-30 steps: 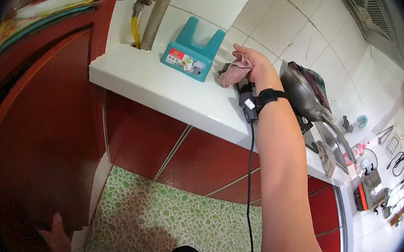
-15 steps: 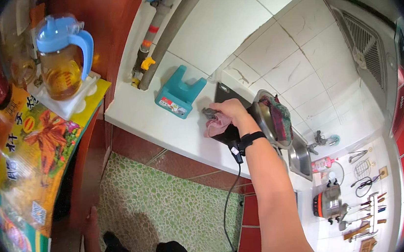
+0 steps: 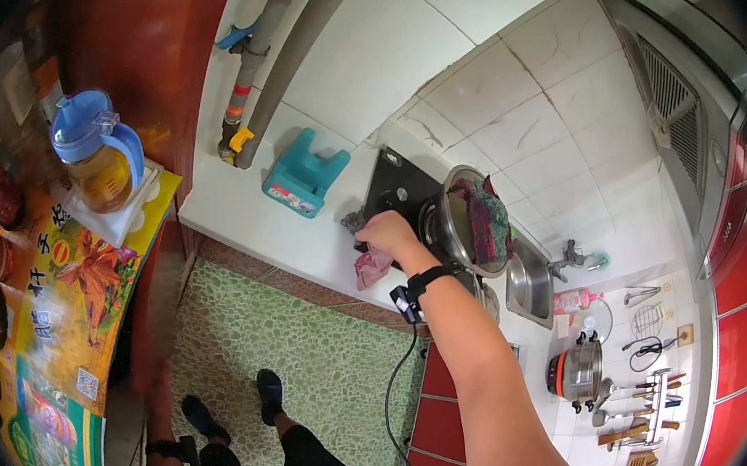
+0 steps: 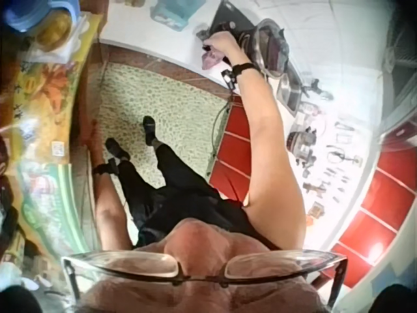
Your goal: Clean the kitchen cabinet doors using a rag and a steel wool pad.
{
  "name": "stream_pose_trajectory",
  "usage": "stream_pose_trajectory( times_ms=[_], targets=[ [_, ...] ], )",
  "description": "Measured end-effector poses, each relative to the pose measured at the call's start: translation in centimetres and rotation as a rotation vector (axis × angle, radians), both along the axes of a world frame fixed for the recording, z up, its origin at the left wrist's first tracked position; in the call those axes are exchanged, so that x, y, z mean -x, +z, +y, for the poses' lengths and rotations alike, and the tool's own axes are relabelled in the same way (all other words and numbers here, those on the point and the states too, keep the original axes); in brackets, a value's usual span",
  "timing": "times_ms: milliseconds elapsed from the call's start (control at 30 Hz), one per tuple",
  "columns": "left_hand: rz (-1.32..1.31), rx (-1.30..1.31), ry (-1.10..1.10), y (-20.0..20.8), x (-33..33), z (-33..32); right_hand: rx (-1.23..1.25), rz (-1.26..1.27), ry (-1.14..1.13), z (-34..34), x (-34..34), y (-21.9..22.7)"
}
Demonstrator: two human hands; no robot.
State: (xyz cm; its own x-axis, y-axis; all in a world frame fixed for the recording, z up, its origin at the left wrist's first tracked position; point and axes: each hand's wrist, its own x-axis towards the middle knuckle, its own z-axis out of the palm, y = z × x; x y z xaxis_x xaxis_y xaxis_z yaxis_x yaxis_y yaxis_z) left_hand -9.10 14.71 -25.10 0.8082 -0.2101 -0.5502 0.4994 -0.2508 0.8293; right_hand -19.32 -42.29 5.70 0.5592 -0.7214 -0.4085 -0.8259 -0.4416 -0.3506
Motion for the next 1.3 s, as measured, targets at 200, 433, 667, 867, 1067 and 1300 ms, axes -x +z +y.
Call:
stream_pose_trajectory(
  times_ms=[200,433,667,867,1067,1300],
  targets=[
    [0.114,0.052,-0.06,-1.3,0.8,-1.3,0.207,0.059,0.041,0.9,2.7,0.0],
    [0.116,0.083,0.025,-5.0,1.5,-1.3,0.224,-0.046,0.007,-0.5,3.2,1.8],
    [0.096,0.124,0.116,-3.5,1.3,2.0,0.241,0.195,0.216,3.8,0.0,3.6],
    [0.082,0.192,0.11,-1.7,0.7,-0.1,0.386,0.158,0.216,1.5,0.9,0.8],
    [-0.019,0.102,0.207,-3.8,1.1,2.1,-0.245,-0.44,-0.279,-3.8,-0.8,3.9],
    [-0.105,0.105,0.183,-3.4,0.3,0.0,-0.213,-0.756,-0.528,-12.7,-5.1,7.9]
  ],
)
